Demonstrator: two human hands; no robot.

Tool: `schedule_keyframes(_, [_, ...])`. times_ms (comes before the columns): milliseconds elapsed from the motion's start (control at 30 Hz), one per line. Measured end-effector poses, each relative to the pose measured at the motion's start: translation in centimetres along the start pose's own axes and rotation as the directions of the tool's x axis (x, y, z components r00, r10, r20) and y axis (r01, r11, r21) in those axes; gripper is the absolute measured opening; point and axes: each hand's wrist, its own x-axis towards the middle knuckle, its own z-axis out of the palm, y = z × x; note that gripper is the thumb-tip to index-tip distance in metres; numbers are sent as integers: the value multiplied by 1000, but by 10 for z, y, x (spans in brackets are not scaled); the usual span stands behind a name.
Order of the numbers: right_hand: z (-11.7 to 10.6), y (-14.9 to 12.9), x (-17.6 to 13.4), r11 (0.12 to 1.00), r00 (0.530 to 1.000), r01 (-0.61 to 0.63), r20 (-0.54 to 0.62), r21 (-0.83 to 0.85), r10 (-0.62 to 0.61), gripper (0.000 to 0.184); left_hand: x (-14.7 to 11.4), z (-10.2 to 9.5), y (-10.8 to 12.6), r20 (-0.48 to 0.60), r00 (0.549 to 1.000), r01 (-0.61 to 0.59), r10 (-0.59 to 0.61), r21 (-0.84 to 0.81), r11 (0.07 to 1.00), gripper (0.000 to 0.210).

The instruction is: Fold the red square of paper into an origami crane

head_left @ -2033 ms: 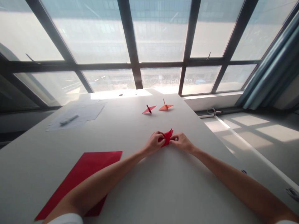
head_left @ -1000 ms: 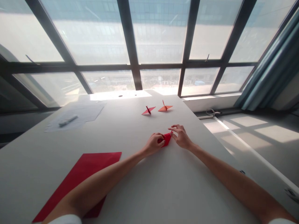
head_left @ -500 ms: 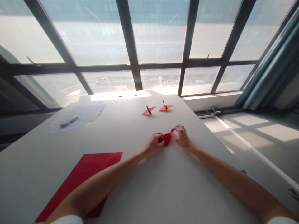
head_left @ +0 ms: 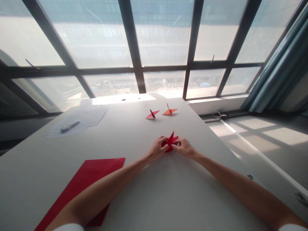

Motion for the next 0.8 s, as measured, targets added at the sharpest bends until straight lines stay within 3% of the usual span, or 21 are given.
schedule_keyframes(133, [-2,-3,-1,999,998,5,64,-36,-2,21,0,1,-2,6,1000,-14,14,-10,1000,7])
schedule_keyframes(367, [-1,0,4,994,997,-49,57,-99,55,26,1,4,-9,6,1000,-28,28,45,999,7])
schedule_keyframes(433, [-4,2,6,993,999,-32,-39,-115,28,28,2,5,-11,3,1000,-28,28,67,997,7])
schedule_keyframes(500, [-8,4,7,986,979,42,-191,-162,-73,24,2,6,-12,1,999,-35,35,86,996,6])
schedule_keyframes(567, [-10,6,6,962,949,136,-246,-238,-195,22,1,7,-13,-1,999,-43,44,101,994,4])
schedule_keyframes(633, [-9,7,5,931,951,203,-164,-302,-261,24,1,7,-12,-8,999,-52,54,114,992,3])
schedule_keyframes(700, [-6,10,5,917,966,209,-76,-340,-248,24,0,7,-11,-12,998,-59,61,130,990,3])
schedule_keyframes(800, [0,16,9,922,980,140,-85,-361,-182,20,0,6,-9,-10,999,-49,51,155,987,3])
